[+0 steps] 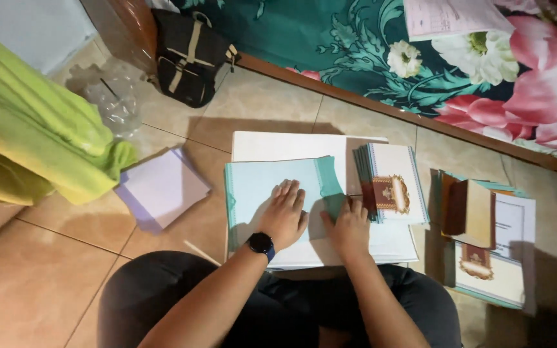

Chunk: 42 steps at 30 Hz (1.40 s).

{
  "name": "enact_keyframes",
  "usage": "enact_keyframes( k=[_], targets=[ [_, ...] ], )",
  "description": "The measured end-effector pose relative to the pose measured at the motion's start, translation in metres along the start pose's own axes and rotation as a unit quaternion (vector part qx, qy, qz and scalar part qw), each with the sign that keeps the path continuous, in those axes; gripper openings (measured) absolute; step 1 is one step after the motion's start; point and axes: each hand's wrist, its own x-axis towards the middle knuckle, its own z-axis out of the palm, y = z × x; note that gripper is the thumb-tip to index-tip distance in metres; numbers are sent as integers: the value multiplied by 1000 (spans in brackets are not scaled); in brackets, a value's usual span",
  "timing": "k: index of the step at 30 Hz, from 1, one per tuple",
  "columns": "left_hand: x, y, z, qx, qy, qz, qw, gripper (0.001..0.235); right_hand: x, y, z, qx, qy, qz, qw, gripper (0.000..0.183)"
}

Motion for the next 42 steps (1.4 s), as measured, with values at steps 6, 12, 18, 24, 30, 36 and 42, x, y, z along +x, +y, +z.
enact_keyframes(
  k=[6, 12, 18, 24, 30, 36, 42],
  targets=[
    [8, -2, 15, -18, -13, -6, 1000, 65, -6, -27, -59, 85, 179, -165, 966, 16],
    [5, 4, 23, -24, 102, 35, 994, 53, -7, -17, -47, 134, 164, -80, 974, 32],
    [11, 2, 37, -32, 60, 22, 997, 54, 1, 1, -31, 145, 167, -73, 973, 31],
    [11, 2, 37, -32, 61, 19, 997, 53, -1, -5, -29, 22, 197, -140, 970, 42],
    [9, 2, 29, -25, 23, 19, 999, 58, 1, 2, -12, -97, 216, -163, 958, 52],
    [8, 3, 23, -27, 21, 18, 999, 57, -8, -15, -42, -58, 173, -169, 969, 52],
    [5, 5, 13, -27, -6, 14, 1000, 57, -4, -16, -51, 113, 143, -121, 976, 24]
  ],
)
